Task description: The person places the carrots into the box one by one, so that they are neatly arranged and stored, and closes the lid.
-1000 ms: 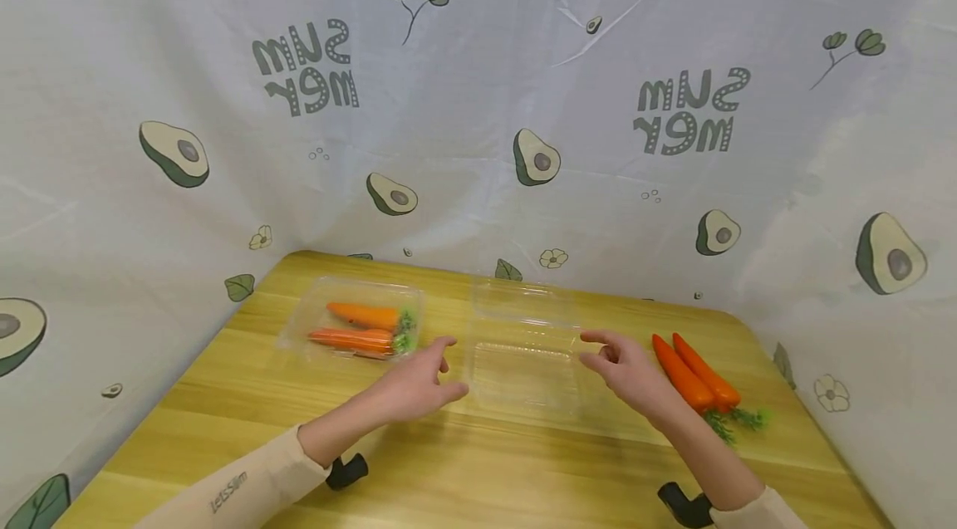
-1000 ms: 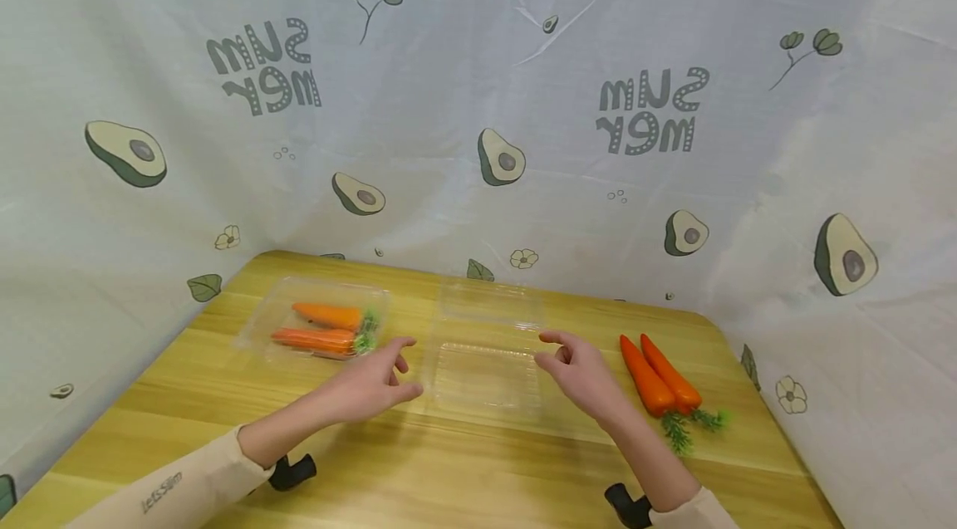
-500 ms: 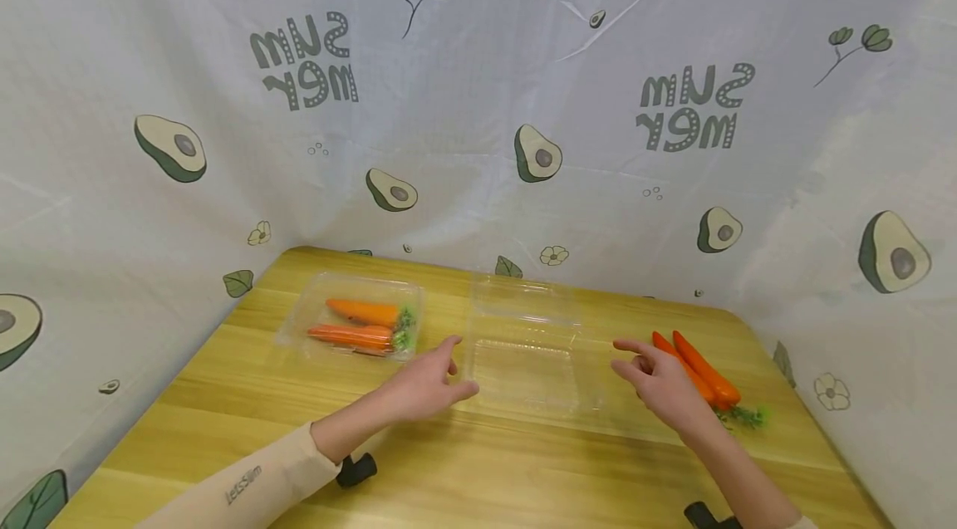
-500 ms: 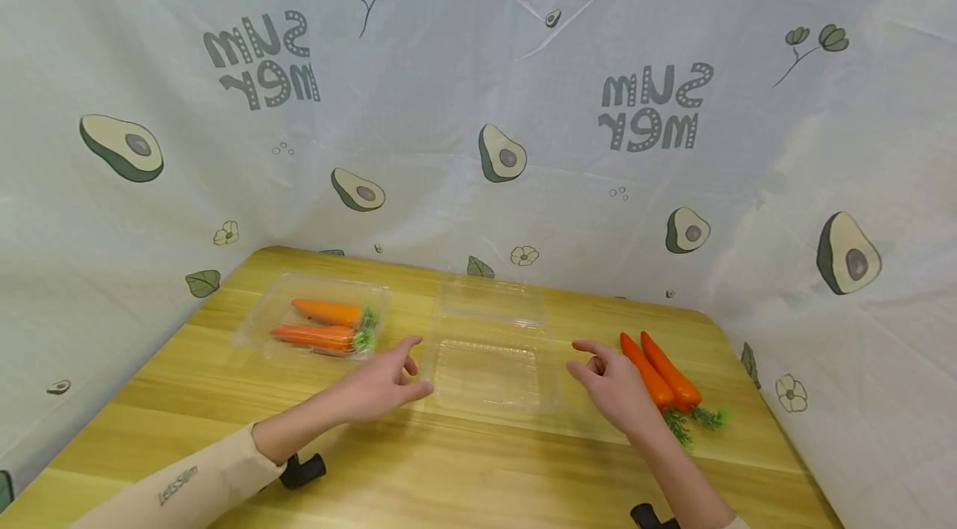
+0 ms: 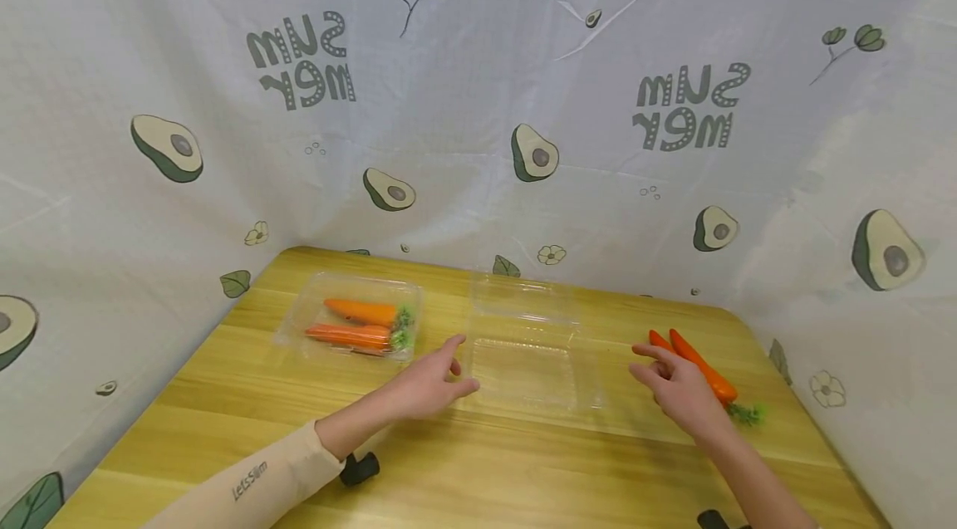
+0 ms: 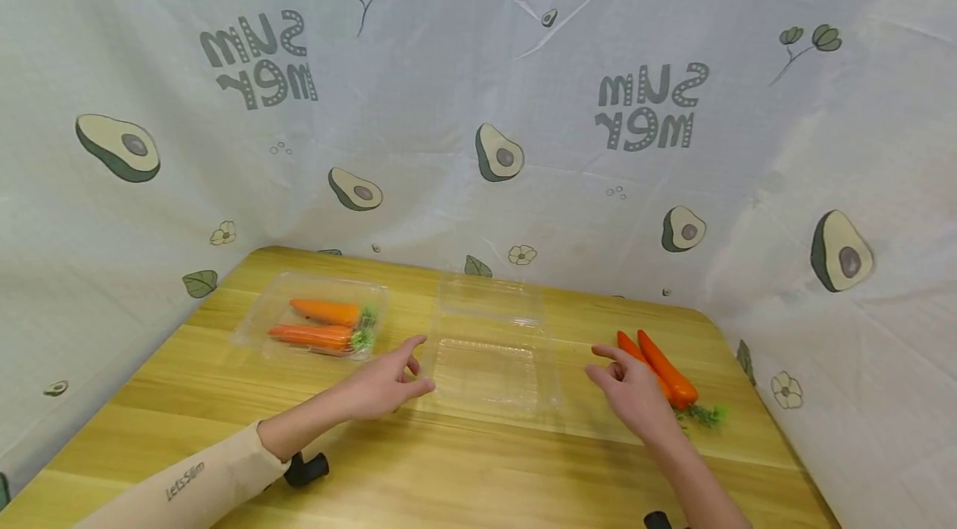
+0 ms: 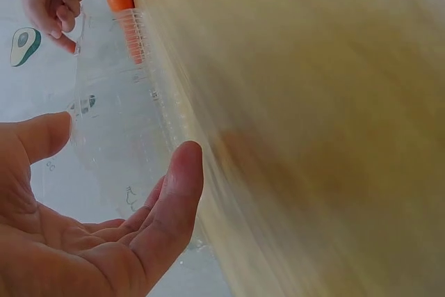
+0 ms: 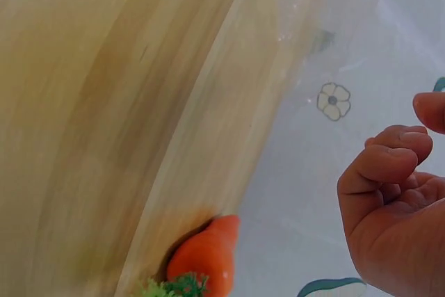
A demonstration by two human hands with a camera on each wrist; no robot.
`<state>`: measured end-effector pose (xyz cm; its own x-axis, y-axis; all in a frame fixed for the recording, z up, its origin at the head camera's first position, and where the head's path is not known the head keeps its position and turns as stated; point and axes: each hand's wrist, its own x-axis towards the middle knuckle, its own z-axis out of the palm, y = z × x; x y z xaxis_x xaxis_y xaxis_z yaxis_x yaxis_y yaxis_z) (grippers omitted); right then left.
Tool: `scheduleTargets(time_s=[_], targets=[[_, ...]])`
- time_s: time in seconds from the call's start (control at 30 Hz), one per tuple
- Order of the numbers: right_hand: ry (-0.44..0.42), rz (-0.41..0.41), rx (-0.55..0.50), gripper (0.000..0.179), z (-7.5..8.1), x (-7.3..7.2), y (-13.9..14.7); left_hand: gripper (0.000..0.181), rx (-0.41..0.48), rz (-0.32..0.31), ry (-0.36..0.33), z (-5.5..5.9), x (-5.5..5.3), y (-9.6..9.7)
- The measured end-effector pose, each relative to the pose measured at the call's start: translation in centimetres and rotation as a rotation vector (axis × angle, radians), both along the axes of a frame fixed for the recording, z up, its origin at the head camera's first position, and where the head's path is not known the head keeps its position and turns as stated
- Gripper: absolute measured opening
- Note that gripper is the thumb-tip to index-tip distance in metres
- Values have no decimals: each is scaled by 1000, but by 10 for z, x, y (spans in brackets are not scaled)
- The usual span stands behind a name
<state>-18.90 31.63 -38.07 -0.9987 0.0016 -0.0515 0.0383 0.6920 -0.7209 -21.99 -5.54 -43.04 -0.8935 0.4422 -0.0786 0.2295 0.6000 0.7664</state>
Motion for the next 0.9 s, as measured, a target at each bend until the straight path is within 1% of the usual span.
scheduleTargets(time_s=[0.17,0.4,0.77,0.9], targets=[[-12,-13,9,59,-4,1,9,83,-6,8,2,0,1,0],[-10,-50,48,64,-7,0,25,84,-21,-3,12,2,-1,2],[-10,-94,155,68,-11,-7,43,84,-20,-12,10,2,-1,2],[-23,-105,151,70,-12,-8,50,84,-17,-18,12,3,-1,2]])
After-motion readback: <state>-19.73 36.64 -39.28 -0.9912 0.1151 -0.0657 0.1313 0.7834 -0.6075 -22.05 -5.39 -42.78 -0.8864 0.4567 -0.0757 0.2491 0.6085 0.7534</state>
